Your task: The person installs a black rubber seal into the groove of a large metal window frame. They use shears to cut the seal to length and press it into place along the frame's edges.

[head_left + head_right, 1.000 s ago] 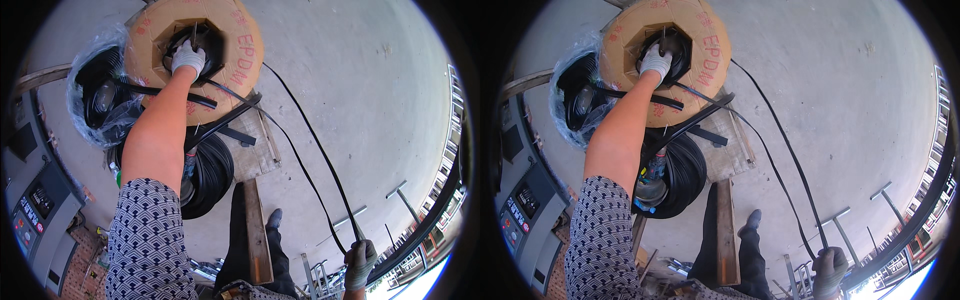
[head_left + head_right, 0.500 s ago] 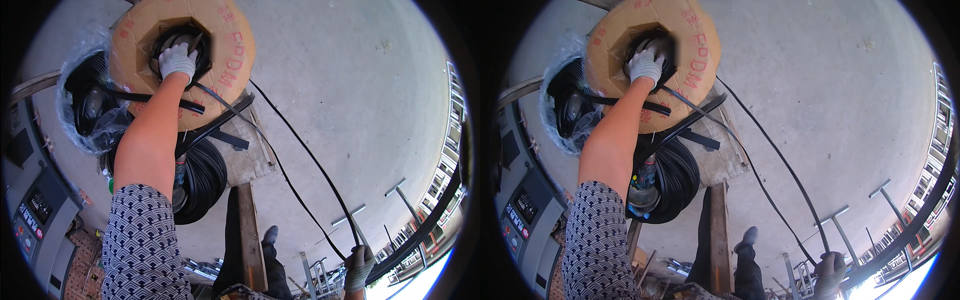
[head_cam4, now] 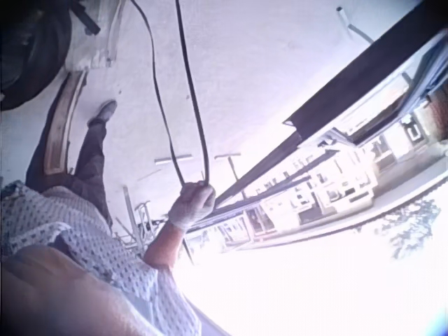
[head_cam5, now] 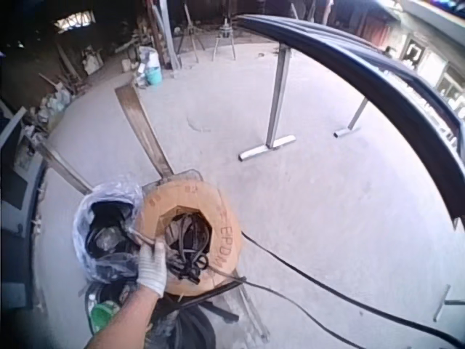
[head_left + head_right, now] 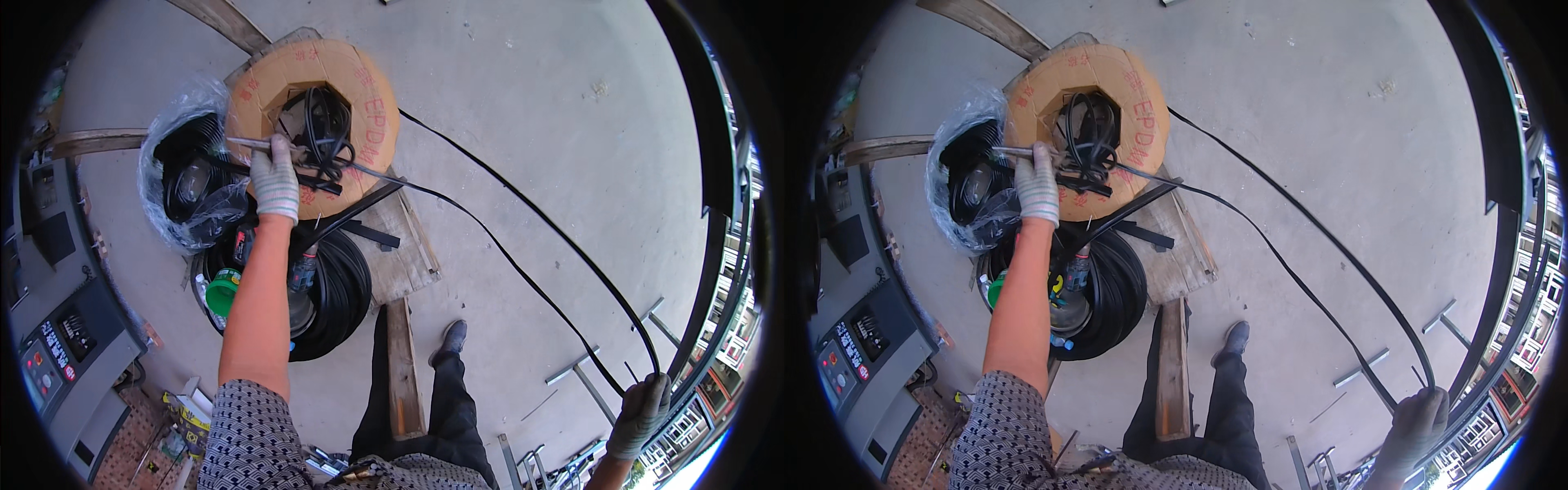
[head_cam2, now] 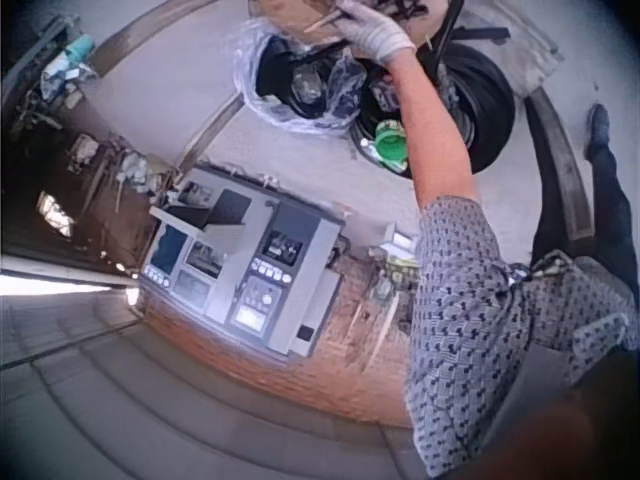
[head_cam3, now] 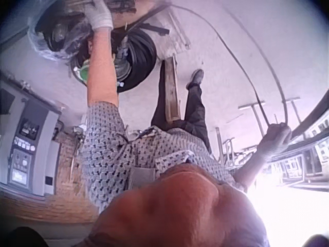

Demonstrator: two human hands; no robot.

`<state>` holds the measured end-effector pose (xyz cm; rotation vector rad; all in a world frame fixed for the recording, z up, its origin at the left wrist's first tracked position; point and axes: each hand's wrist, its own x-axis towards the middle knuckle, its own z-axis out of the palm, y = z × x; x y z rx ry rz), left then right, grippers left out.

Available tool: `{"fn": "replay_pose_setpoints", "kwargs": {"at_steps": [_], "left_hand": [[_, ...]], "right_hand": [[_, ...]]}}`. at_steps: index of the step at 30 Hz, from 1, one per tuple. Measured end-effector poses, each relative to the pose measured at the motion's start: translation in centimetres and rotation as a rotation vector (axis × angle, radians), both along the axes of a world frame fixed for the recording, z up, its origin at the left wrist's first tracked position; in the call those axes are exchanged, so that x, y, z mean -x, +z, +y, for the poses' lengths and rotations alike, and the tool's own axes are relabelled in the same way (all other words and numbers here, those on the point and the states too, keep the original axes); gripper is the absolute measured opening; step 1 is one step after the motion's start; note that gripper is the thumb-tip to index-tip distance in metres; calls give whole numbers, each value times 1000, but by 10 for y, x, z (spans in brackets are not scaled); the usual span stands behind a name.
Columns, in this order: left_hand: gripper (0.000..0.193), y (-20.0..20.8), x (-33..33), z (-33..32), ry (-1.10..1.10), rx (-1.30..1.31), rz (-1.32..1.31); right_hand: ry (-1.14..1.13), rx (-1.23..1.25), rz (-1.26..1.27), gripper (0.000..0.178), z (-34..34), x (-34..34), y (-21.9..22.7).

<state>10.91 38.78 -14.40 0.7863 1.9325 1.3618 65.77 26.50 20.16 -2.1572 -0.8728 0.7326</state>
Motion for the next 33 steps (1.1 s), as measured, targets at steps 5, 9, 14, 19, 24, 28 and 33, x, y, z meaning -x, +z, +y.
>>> {"fn": "replay_pose_setpoints", "kwargs": {"at_steps": [5, 9, 14, 19, 24, 28, 33], "left_hand": [[25, 80, -109, -63, 103, -34, -578], [32, 140, -212, -105, -109, 301, -783], [52, 191, -342, -148, -444, 502, -1066], [46, 224, -439, -160, -442, 399, -1085], [21, 211, -477, -161, -271, 387, -901], [16, 235, -500, -183, -381, 521, -701], [20, 225, -520, -203, -480, 495, -489]], "right_hand": [[166, -1, 18, 41, -11, -3, 46], [314, 97, 155, 36, -33, -16, 60], [419, 320, 216, 14, -70, -41, 85], [624, 314, 152, 12, -125, -102, 95], [585, 288, 80, 12, -180, -182, 89], [563, 316, -24, 12, -219, -242, 90], [534, 361, -73, 14, -248, -271, 85]]}}
